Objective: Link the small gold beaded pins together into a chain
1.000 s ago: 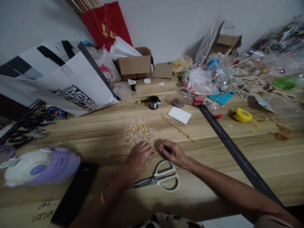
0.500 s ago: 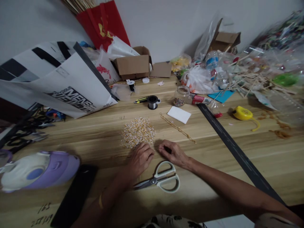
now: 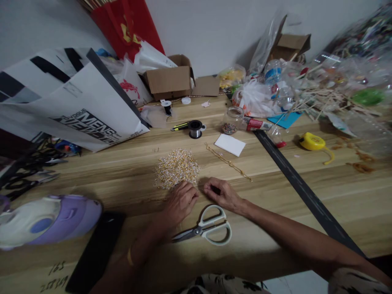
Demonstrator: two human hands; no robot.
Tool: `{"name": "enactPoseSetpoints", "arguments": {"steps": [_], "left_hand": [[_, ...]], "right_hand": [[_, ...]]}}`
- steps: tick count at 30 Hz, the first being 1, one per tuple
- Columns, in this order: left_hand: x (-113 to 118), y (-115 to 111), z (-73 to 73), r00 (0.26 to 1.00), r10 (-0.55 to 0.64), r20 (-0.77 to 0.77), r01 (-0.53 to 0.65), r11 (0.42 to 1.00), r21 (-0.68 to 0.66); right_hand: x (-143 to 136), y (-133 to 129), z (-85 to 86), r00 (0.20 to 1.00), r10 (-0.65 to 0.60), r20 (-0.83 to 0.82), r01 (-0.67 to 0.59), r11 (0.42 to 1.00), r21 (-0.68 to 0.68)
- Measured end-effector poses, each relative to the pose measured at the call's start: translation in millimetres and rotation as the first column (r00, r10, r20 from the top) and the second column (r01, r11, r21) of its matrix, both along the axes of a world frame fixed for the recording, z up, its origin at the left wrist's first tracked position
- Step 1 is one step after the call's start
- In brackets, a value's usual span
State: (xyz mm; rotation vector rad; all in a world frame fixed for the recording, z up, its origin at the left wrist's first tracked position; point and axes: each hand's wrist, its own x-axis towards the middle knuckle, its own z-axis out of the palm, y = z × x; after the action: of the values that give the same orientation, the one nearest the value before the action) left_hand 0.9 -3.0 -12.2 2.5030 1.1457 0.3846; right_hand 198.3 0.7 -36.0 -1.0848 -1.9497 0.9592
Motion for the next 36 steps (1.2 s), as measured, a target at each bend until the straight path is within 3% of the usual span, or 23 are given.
{"name": "enactPoseSetpoints", "arguments": {"steps": [9, 15, 26, 36], "left_hand": [[6, 3, 5.2, 0.942, 0.238, 0.236, -0.183, 0.955, -0.232], [7, 1, 2.5, 0.905, 0.292, 0.311, -0.191, 0.93, -0.315], [6, 0, 3.4, 0.896, 0.299, 0.329, -0.208, 0.936, -0.284], [8, -1, -3.5, 0.838, 0.397, 0.375, -0.196, 0.859, -0.473]], "right_hand": [[-6, -4, 3.4, 0.999, 0.02, -0.03, -0.02, 1.0, -0.013], [-9, -4, 5.0, 0.999, 0.043, -0.002, -0.043, 0.999, 0.002], [-10, -3, 1.1, 0.997, 0.058, 0.056, -0.06, 0.997, 0.051], [-8, -2, 0.4, 0.997, 0.078, 0.03, -0.076, 0.995, -0.064]]}}
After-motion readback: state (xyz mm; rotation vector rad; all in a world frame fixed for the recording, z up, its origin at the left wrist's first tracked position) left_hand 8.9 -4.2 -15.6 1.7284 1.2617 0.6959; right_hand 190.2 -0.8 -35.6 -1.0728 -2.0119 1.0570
